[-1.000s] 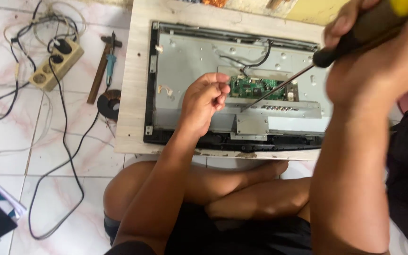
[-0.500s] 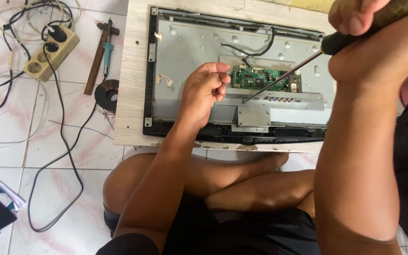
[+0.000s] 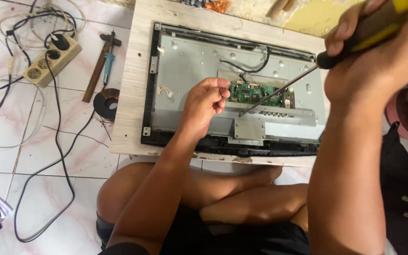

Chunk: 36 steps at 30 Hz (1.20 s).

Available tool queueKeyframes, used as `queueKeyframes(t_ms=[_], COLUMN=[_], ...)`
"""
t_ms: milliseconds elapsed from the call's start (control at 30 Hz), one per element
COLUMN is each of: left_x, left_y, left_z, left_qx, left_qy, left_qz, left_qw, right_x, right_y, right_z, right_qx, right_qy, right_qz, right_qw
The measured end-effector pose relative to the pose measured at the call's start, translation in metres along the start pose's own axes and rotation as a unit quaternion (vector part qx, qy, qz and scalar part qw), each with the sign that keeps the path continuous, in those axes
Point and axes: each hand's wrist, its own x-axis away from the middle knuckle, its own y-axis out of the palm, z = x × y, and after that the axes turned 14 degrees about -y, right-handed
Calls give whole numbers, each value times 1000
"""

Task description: The person sits on the floor with a disassembled TV on their lap and solders a wire onto a small component on the TV's mainboard using a soldering iron. They then reposition the component, pick up a screwdriver, and unscrew fasteners from the board and chassis.

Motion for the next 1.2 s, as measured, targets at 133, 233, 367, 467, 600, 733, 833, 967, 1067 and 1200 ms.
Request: queueKeyframes(t_ms=[133,233,367,467,600,733,833,967,1067,1200], left_x=[-1,-4,-6,-1,0,-2,0,-1,-1,-1], left_y=[-2,-6,-1,5,7,6,6,6,1,1], left_z=[0,-6,-7,-7,-4,-5,-4,-3,1,-3], left_qx=[1,-12,-47,-25,-38,-41,-53,-46,-41,-21], left_qy=[-6,9,7,23,44,39,35,37,18,9], left_qz=[-6,-10,7,-2,11,10,13,20,22,-3], left_qw=[1000,1000,999,999,998,998,998,998,999,1000], right_x=[0,5,-4,-8,-4,-1,-2,-8,-7,-1], right_y=[-21,-1,0,-9,-1,-4,-17,-19,-16,-15], right_z=[7,7,9,9,12,22,18,11,7,-3], right_qx=[-76,-23,-9,-66,0,9,4,-23,-93,-77], right_qy=[48,-8,-26,43,5,2,6,25,81,68], right_qz=[31,-1,-27,-28,-76,-64,-33,-23,-2,3], right_qw=[995,1000,999,997,997,998,999,999,992,995])
